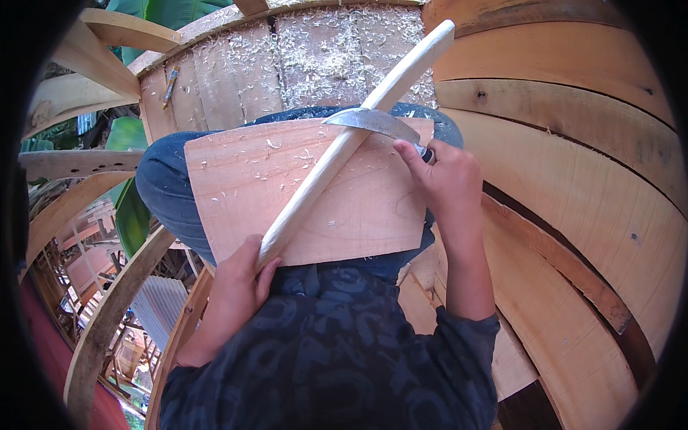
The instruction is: The person carves a long, light-colored wooden stick using a curved knife. They hold the stick with their left hand and repeatedly shave thin layers from its surface with the knife in their right hand, creating wood shavings that fall onto a board on their lap.
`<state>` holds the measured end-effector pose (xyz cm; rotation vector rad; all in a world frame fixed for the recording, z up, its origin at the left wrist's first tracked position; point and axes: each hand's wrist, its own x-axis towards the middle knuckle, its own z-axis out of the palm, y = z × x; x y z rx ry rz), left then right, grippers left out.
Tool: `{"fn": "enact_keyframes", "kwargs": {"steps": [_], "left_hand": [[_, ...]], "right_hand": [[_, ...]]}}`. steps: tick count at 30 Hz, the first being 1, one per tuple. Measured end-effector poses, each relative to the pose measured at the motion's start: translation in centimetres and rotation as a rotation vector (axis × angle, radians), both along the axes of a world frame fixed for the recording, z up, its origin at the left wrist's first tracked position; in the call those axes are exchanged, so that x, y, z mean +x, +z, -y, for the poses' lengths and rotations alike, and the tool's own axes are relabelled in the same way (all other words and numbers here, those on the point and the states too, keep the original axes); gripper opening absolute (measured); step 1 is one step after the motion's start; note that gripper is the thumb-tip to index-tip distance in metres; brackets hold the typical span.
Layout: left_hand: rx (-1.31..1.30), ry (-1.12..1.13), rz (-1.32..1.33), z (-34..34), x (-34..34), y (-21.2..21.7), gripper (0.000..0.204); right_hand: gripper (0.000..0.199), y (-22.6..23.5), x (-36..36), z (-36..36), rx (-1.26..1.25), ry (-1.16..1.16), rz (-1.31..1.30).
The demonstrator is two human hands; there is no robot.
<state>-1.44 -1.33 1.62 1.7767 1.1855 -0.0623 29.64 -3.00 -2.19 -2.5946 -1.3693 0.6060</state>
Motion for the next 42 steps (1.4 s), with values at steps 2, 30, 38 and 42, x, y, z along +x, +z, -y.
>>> {"fn": "enact_keyframes", "kwargs": {"steps": [2,30,38,42], "left_hand": [[0.008,-0.015,-0.002,0.2,-0.2,-0.2,0.021],[0.000,0.014,-0.010,0.1,0.0,-0.3,0.022],[0.006,-0.003,-0.012,0.1,0.0,-0.3,0.022],[0.009,0.014,-0.002,0.2,0.0,-0.4,0.023]], "right_hand": [[0.064,0.7,-1.8,0.8,0.043,0.190,0.040],[0.067,-0.6,2.1,-2.8,0.032,-0.071,-0.028],[0.071,0.2,-1.0,-1.6,0.050,0.189,-0.006],[0.074,-0.5,5.2,-3.3,0.017,-0.178,-0.024]]}}
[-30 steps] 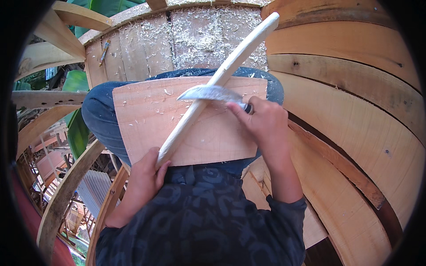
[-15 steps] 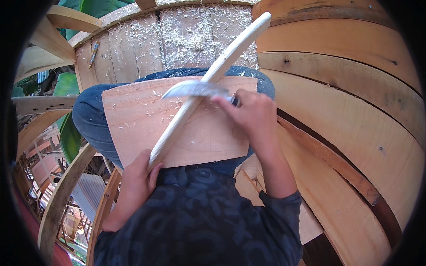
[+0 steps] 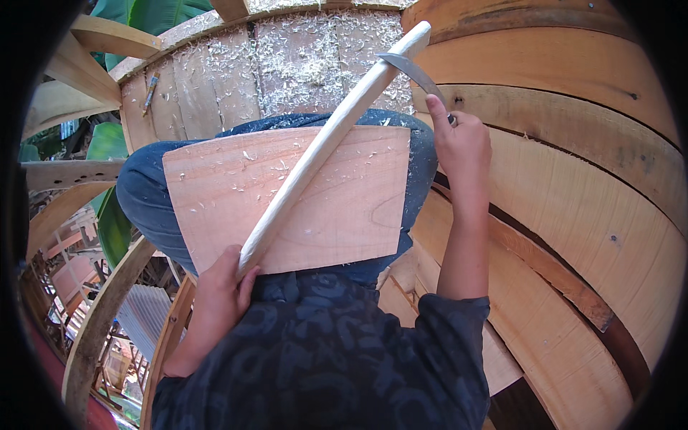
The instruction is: The person carves a long, light-colored wooden stick using a curved knife. They hold the stick with their left hand and repeatedly shave thin layers from its surface with the knife in their right hand, creating wood shavings that fall onto a board on their lap.
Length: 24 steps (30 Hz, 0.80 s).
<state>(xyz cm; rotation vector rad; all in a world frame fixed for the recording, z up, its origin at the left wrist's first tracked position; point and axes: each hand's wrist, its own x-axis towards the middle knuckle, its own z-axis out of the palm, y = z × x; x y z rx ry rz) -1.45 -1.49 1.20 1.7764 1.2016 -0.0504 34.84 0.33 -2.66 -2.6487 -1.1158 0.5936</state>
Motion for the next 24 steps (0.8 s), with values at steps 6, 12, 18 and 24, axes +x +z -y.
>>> {"fn": "enact_keyframes", "kwargs": {"steps": [6,12,18,24], "left_hand": [[0.005,-0.031,-0.029,-0.2,0.4,0.3,0.022],[0.030,-0.030,-0.029,0.0,0.3,0.7,0.023],[-0.188,0.089,-0.006,-0.7,0.7,2.2,0.024],[-0.163,-0.012,0.023,-0.6,0.6,1.9,0.032]], "right_hand": [[0.072,0.5,-6.0,2.1,0.019,0.415,-0.003],[0.074,-0.7,-0.2,1.0,0.070,-0.025,0.005],[0.063,1.5,-6.2,4.6,0.133,0.260,-0.093],[0.064,1.3,-10.9,7.4,0.080,0.465,-0.176]]}}
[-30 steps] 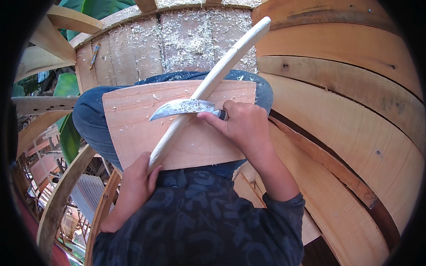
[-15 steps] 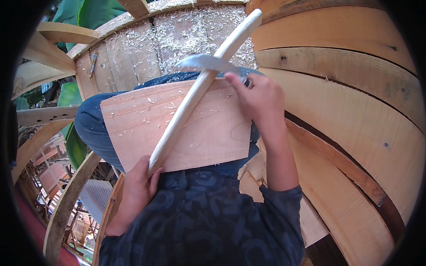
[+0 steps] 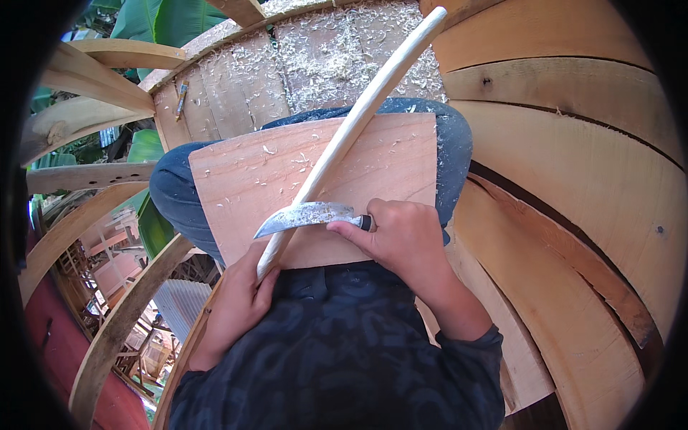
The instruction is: The person carves a long, light-colored wooden stick using a curved knife. They hold the stick with their left hand and repeatedly shave thin layers from its surface with the knife in their right hand, creating wood shavings that fall onto a board on their lap.
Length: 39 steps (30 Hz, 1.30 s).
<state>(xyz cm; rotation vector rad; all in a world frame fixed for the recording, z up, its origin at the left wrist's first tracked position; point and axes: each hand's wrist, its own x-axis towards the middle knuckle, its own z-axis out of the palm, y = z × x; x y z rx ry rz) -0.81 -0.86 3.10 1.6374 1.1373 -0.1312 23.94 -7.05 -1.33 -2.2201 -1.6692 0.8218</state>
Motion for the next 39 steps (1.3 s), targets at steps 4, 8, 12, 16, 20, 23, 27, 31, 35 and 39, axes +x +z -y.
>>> {"fn": "enact_keyframes", "kwargs": {"steps": [4,8,12,16,20,23,27,31,35,39], "left_hand": [[0.030,0.031,-0.020,0.6,0.2,0.0,0.033],[0.073,0.049,-0.005,1.0,0.2,-0.4,0.035],[0.044,0.053,-0.020,0.6,0.2,-0.3,0.032],[0.016,0.052,0.001,0.4,0.1,-0.3,0.033],[-0.002,0.060,0.017,0.1,0.0,-0.4,0.032],[-0.035,0.058,0.005,0.1,-0.4,-0.4,0.029],[-0.127,0.076,-0.001,0.6,-1.6,-0.7,0.023],[-0.130,0.062,0.012,-0.2,-0.7,-0.6,0.020],[-0.187,0.062,0.009,-0.2,-0.8,-0.8,0.022],[-0.248,0.082,0.001,-0.8,-0.8,-0.6,0.023]], "right_hand": [[0.062,-0.8,0.4,-0.3,0.035,0.024,0.057],[0.063,-1.0,1.0,-0.7,0.109,0.040,0.097],[0.067,-1.4,1.3,-1.1,0.158,0.052,0.180],[0.067,-1.6,1.3,-1.5,0.211,0.060,0.213],[0.069,-1.8,1.4,-1.6,0.195,0.044,0.237],[0.068,-3.5,3.1,-1.3,0.208,-0.109,0.343],[0.064,-1.0,9.6,-1.4,0.020,-0.572,0.168],[0.063,0.4,3.6,-1.5,0.062,-0.137,0.154],[0.063,-1.4,1.0,-1.5,0.151,0.035,0.157],[0.067,-1.9,2.4,-2.5,0.116,0.005,0.268]]}}
